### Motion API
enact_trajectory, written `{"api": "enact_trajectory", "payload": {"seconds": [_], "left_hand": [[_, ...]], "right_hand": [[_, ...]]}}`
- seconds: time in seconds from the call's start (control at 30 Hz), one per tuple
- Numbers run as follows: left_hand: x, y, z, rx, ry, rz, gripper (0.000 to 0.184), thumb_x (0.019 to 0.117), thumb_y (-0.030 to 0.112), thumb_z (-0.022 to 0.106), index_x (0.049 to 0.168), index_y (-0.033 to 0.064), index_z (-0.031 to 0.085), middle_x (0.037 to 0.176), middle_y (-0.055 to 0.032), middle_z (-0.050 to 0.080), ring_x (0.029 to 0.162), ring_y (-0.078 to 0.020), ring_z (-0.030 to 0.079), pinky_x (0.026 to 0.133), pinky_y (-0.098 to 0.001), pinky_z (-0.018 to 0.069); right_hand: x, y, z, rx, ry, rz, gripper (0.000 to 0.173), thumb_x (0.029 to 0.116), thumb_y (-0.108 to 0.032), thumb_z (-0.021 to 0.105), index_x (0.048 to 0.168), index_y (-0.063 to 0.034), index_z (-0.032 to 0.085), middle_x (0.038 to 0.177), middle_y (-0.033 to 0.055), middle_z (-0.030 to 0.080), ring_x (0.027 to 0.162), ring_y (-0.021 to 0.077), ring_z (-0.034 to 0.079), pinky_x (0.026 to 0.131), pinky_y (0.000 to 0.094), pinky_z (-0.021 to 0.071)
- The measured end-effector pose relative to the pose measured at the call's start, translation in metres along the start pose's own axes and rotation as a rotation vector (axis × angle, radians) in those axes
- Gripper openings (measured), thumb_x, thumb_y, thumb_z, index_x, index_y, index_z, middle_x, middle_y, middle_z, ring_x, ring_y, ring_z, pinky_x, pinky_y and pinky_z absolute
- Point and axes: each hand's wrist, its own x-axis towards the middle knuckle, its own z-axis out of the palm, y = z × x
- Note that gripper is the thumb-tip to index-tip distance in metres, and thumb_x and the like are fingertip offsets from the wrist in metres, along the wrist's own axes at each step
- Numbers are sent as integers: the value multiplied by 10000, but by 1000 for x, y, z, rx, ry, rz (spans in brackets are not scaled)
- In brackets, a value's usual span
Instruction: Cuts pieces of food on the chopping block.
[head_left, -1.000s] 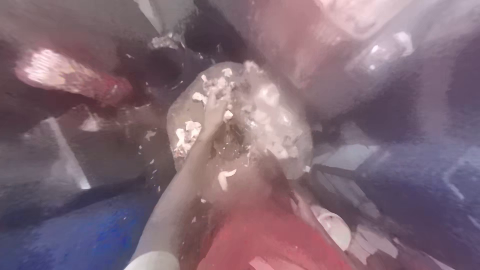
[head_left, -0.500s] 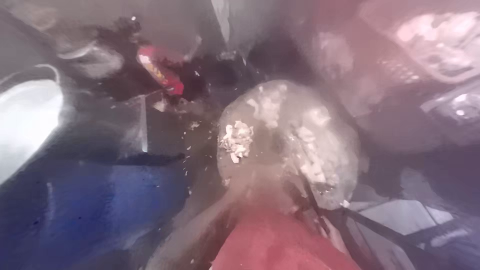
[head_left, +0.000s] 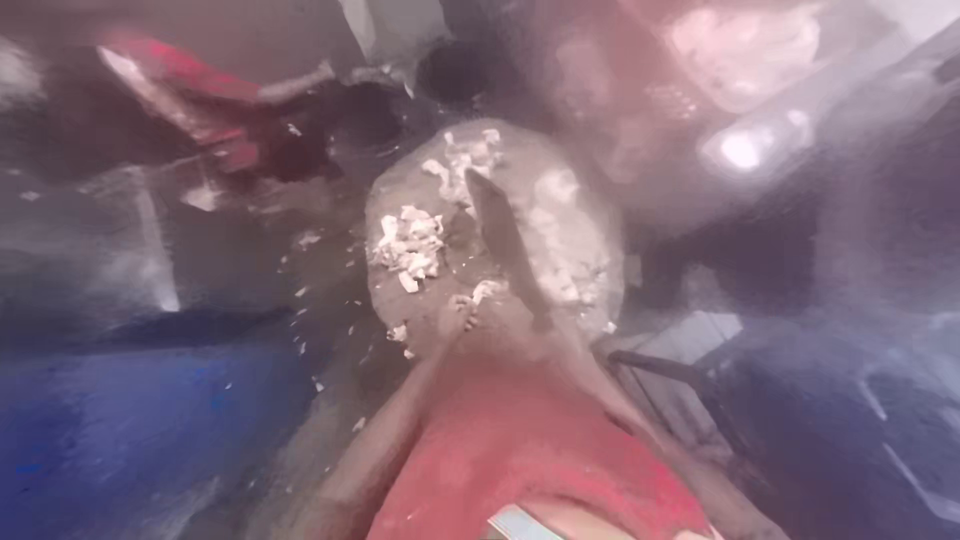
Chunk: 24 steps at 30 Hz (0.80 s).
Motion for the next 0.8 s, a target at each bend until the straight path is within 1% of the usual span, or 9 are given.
{"api": "enact_trajectory", "payload": {"seconds": [0.03,0.1,0.17,0.23,0.4,0.47,0.57,0.67,0.8], "left_hand": [[-1,3,-2,19,-18,-17,308,1047,238,589,1266,22,601,912,-92,732,703,-154,721,650,-316,622],[-4,8,-6,82,-41,3,320,1054,261,580,1280,35,602,938,-80,735,736,-144,725,683,-317,624],[-6,5,-10,157,-30,68,311,1047,240,581,1281,36,613,975,-75,731,784,-141,717,741,-335,618],[1,0,-19,221,-81,51,316,1055,250,566,1272,24,602,966,-89,719,753,-150,717,704,-337,627],[-17,63,-114,646,-459,142,288,1003,272,656,1176,44,685,1056,-153,703,937,-249,681,888,-495,556],[-22,102,-128,567,-390,242,276,994,249,674,1202,68,662,1035,-113,697,909,-198,670,850,-448,558],[-16,157,-95,451,-297,355,519,1026,250,631,1513,248,448,1424,-36,590,1172,-181,656,972,-429,568],[22,146,-43,743,-240,366,296,1050,248,586,1324,162,656,1266,-125,690,1131,-319,675,984,-577,521],[62,100,-9,1040,-299,374,276,1003,290,624,1206,125,709,1231,-158,686,1160,-357,651,1000,-596,509]], "right_hand": [[3,3,9,24,1,-39,765,1033,-639,378,1316,43,578,1053,40,685,894,11,636,820,226,562],[6,34,28,-75,8,3,700,1052,-584,389,1281,41,605,1029,75,696,886,52,648,833,262,563],[11,74,39,-220,-107,317,548,1086,-470,395,1328,-23,599,1046,144,699,908,202,690,859,423,579],[17,102,42,-309,-229,552,611,1082,-540,358,1339,-39,594,1162,201,685,1069,312,681,971,538,535],[-3,126,29,-468,-322,591,673,1034,-612,427,1381,-53,570,1221,196,679,1134,339,669,996,575,522],[-7,126,27,-556,-345,577,538,1042,-480,503,1381,-68,571,1241,193,676,1150,354,665,988,596,521],[-6,114,28,-653,-425,584,486,1015,-338,573,1443,-115,528,1294,190,662,1183,390,649,980,642,507],[-8,123,29,-738,-447,574,522,1005,-376,580,1480,-172,506,1277,191,676,1160,421,658,944,677,510],[-9,133,24,-812,-485,532,489,1015,-342,592,1459,-153,517,1283,207,669,1161,447,651,936,687,508]]}}
